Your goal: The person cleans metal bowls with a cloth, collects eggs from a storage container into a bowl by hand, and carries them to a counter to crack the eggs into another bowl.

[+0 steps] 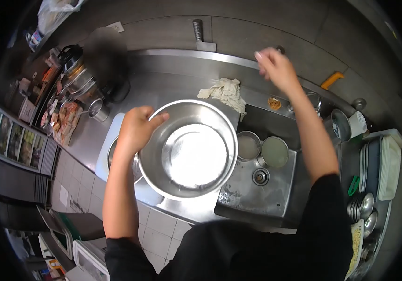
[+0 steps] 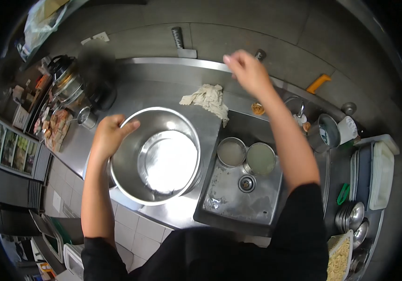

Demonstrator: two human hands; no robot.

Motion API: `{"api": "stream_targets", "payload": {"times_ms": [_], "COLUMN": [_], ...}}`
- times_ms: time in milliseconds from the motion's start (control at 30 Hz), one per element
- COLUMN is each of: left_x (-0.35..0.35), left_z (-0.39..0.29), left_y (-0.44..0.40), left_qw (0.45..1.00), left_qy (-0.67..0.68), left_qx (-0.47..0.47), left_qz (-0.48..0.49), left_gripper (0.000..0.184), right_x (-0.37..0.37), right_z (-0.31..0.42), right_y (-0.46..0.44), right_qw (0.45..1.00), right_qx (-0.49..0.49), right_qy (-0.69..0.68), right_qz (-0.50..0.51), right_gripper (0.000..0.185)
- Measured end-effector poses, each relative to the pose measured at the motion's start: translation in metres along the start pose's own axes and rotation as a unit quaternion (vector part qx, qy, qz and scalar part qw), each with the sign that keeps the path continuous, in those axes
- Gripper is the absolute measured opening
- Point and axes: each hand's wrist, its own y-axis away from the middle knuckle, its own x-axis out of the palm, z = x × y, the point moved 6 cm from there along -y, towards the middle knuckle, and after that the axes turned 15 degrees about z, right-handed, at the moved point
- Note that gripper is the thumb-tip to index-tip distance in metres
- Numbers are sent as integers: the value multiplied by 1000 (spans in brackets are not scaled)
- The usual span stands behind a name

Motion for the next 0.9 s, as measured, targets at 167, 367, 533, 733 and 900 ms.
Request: {"api": "stream_targets", "payload": {"times_ms": [167, 367, 533, 733, 900], "left_x": [0, -3, -7, -53, -133], "left_z": [5, -2, -6, -41, -11], "left_y": [-14, -10, -20, 2, 19], "left_qw": [1000, 999, 994, 986, 960], "left_qy": [-3, 8, 42, 82, 198], "left_qx": [14, 16, 100, 147, 146], "left_qz": [9, 27, -24, -16, -135], "left_gripper": [45, 36, 39, 40, 32], "right_x": [110, 102, 77, 52, 43], "right_z": [39, 48, 65, 112, 128], "right_y": [117, 103, 90, 87, 74], "right_qw": [953, 988, 992, 990, 955], "right_qx": [57, 94, 95, 108, -4], "right_qy": [-180, -38, 35, -81, -288], "right_qz": [235, 120, 69, 40, 73], "right_gripper": [40, 29, 23, 25, 45]}}
